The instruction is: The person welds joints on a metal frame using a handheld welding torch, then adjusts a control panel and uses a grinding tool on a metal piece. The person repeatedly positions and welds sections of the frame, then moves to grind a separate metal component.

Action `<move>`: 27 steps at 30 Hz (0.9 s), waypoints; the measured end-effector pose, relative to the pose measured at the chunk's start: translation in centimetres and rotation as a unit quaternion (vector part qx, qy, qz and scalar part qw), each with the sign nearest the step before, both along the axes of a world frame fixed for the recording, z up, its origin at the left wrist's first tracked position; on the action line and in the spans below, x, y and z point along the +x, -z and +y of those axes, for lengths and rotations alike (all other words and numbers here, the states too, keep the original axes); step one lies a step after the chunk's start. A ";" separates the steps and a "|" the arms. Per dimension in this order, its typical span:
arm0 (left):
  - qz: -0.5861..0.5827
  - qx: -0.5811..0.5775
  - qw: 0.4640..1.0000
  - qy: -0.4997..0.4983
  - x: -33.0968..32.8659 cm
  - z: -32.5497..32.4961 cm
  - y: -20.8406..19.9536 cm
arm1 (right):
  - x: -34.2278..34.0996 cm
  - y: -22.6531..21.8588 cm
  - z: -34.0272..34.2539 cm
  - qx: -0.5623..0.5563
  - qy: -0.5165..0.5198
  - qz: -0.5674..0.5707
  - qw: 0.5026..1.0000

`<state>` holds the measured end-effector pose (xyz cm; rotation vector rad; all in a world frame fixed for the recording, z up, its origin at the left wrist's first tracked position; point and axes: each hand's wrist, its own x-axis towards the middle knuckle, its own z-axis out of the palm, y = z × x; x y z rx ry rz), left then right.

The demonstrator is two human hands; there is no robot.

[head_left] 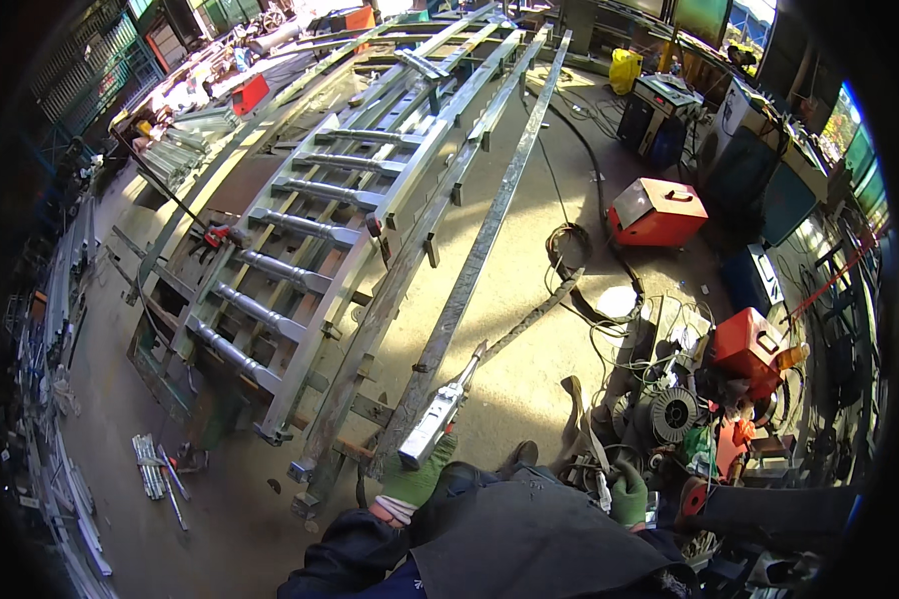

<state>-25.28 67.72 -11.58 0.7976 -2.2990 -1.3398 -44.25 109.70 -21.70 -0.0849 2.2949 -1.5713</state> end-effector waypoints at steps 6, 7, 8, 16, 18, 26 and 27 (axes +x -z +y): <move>-0.092 0.059 0.989 -0.103 -6.0 -2.0 -1.0 | -17.6 -2.1 -3.6 0.003 -0.136 0.035 0.990; -0.130 0.043 0.982 -0.129 -7.0 -3.4 -1.0 | -19.9 -2.3 -5.5 -0.004 -0.143 0.000 0.990; -0.163 0.035 0.975 -0.149 -8.6 -4.6 -0.7 | -22.4 -1.8 -6.5 -0.015 -0.137 -0.008 0.990; -0.326 0.094 0.930 -0.139 -13.2 -15.5 5.3 | -29.0 -3.5 -18.5 0.000 -0.212 -0.030 0.977; -0.383 0.075 0.905 -0.171 -13.7 -16.0 8.2 | -28.7 -3.3 -18.7 0.045 -0.257 -0.010 0.965; -0.355 0.096 0.896 -0.249 -14.6 -16.1 10.8 | -31.2 -1.8 -13.5 0.177 -0.202 -0.046 0.962; -0.353 0.087 0.894 -0.262 -15.1 -16.0 10.2 | -31.8 -1.4 -12.6 0.181 -0.205 -0.077 0.959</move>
